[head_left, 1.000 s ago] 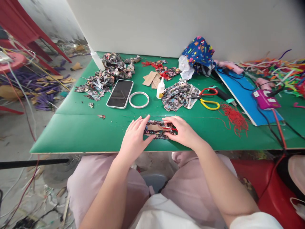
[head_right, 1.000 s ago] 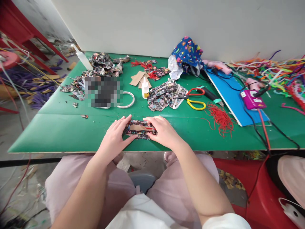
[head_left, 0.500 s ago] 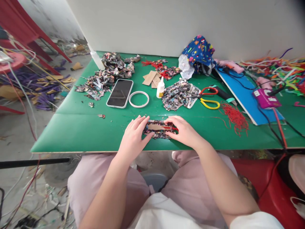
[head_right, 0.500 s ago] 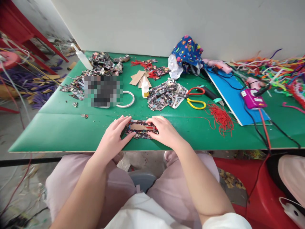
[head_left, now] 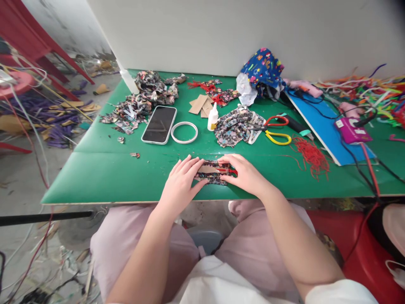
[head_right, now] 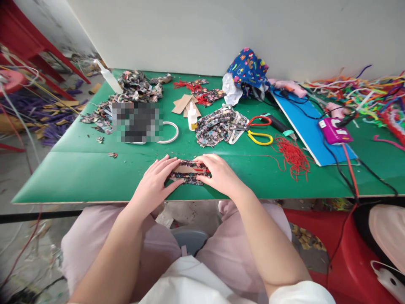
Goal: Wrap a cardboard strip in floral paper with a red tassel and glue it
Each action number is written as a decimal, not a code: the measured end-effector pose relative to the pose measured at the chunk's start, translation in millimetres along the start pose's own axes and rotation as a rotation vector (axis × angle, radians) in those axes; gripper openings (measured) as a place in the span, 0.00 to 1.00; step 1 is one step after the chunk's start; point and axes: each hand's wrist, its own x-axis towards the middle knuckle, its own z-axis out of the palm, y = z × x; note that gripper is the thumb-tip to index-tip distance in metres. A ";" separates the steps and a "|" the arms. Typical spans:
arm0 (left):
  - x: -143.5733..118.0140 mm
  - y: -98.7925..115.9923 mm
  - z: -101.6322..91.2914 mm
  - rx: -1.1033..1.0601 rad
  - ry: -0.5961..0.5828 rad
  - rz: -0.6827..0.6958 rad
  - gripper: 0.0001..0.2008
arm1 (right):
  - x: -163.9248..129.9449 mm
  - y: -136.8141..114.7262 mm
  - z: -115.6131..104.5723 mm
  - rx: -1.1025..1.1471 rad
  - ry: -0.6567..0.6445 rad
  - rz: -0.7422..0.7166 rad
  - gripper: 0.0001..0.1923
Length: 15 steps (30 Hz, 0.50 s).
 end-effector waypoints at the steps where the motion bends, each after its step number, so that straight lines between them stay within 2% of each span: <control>1: 0.1 -0.1 0.1 -0.003 0.003 -0.002 0.26 | 0.0 0.2 0.3 -0.002 0.004 -0.001 0.20; 11: -0.3 -0.8 0.2 -0.021 0.012 -0.015 0.28 | -0.5 -3.0 -0.5 -0.029 0.062 -0.052 0.19; 15: 0.2 -1.2 -0.3 -0.018 0.011 -0.011 0.28 | -9.7 -1.4 -11.5 -0.023 0.111 0.035 0.21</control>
